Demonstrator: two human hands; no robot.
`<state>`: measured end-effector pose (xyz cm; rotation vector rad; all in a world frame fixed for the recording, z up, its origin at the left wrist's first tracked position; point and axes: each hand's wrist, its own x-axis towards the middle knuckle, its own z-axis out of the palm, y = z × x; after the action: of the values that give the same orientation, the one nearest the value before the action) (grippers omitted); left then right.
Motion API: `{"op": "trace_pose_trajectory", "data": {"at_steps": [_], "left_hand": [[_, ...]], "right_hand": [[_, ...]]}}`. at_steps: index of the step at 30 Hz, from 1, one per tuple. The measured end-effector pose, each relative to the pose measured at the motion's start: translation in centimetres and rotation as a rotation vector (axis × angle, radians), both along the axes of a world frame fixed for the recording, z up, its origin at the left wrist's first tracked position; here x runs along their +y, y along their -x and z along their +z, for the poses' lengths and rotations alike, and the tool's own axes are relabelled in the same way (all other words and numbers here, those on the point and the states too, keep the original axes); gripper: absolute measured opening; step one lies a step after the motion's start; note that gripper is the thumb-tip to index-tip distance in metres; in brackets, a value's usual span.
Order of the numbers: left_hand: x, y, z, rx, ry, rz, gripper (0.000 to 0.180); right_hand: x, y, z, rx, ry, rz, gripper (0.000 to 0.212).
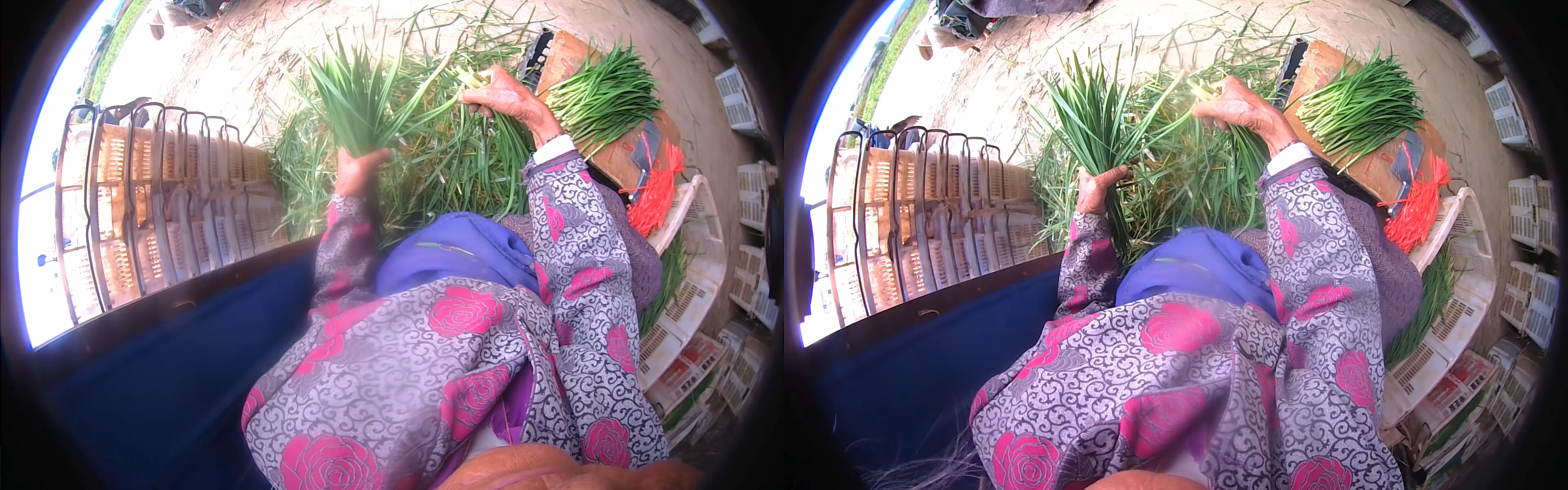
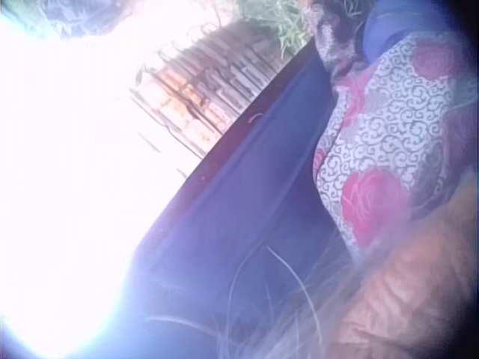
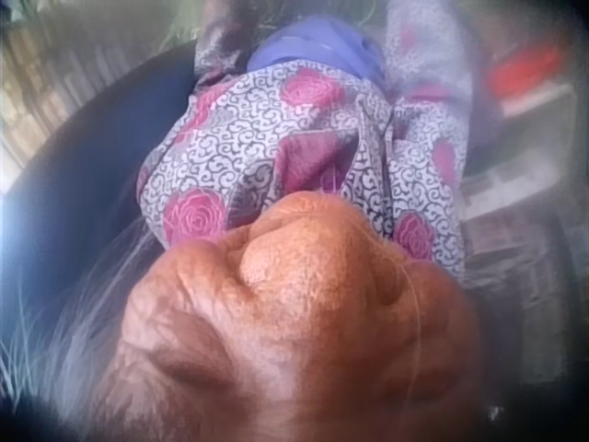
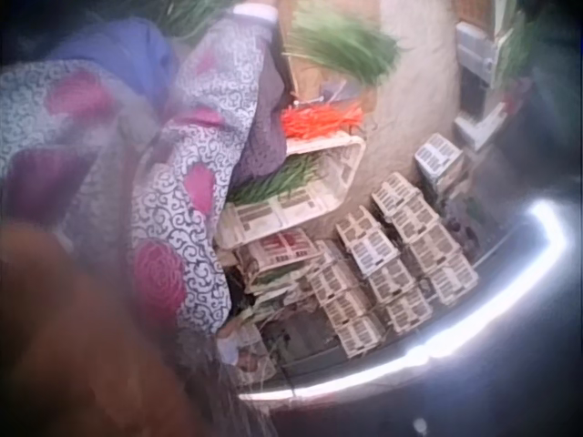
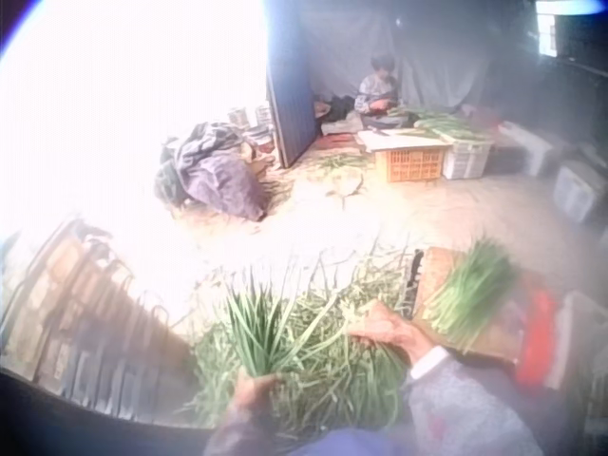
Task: The person sorts green stems into a bundle by hand, ties the bundle with a red plastic string, and trims the root ends using a cleaver on a wooden board before placing the bundle into a plastic crate.
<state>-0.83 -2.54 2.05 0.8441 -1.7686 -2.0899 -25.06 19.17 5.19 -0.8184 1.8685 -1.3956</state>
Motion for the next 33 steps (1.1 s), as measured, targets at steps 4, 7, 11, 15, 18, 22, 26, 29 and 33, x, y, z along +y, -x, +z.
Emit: {"op": "trace_pose_trajectory", "data": {"at_steps": [4,7,11,15,18,22,26,29,33], "left_hand": [[-1.6,-0.4,-1.8,-0.028,0.022,0.036,0.039],[-1.3,-0.9,0.0,0.104,-0.167,-0.027,0.041],[-2.1,-0.3,-2.4,0.238,-0.438,-0.089,0.016],[-1.7,-0.5,-4.0,0.256,-0.642,-0.141,0.014],[-0.6,-0.2,-4.0,0.237,-0.666,-0.218,0.017],[-0.1,0.0,-4.6,0.266,-0.772,-0.337,0.015],[0.7,-0.1,-3.7,0.110,-0.681,-0.277,0.017],[0.1,-0.5,-3.6,0.170,-0.673,-0.233,0.021],[-0.3,-1.0,-3.7,0.165,-0.599,-0.186,0.025]], "right_hand": [[1.9,0.7,2.1,-0.313,0.197,0.003,0.025],[5.3,3.4,3.2,-0.450,0.301,-0.070,0.020],[5.9,4.8,-1.2,-0.038,-0.210,-0.195,0.022],[1.5,0.5,-0.9,-0.112,0.066,-0.276,0.039],[0.6,-1.0,0.4,-0.202,0.228,-0.249,0.054],[-0.6,-2.4,0.6,-0.142,0.237,-0.138,0.041],[-0.3,-2.4,0.6,-0.059,0.211,-0.140,0.026],[-0.3,-1.7,0.1,0.143,0.114,-0.177,0.022],[0.8,2.4,-4.3,0.340,-0.096,-0.524,0.034]]}}
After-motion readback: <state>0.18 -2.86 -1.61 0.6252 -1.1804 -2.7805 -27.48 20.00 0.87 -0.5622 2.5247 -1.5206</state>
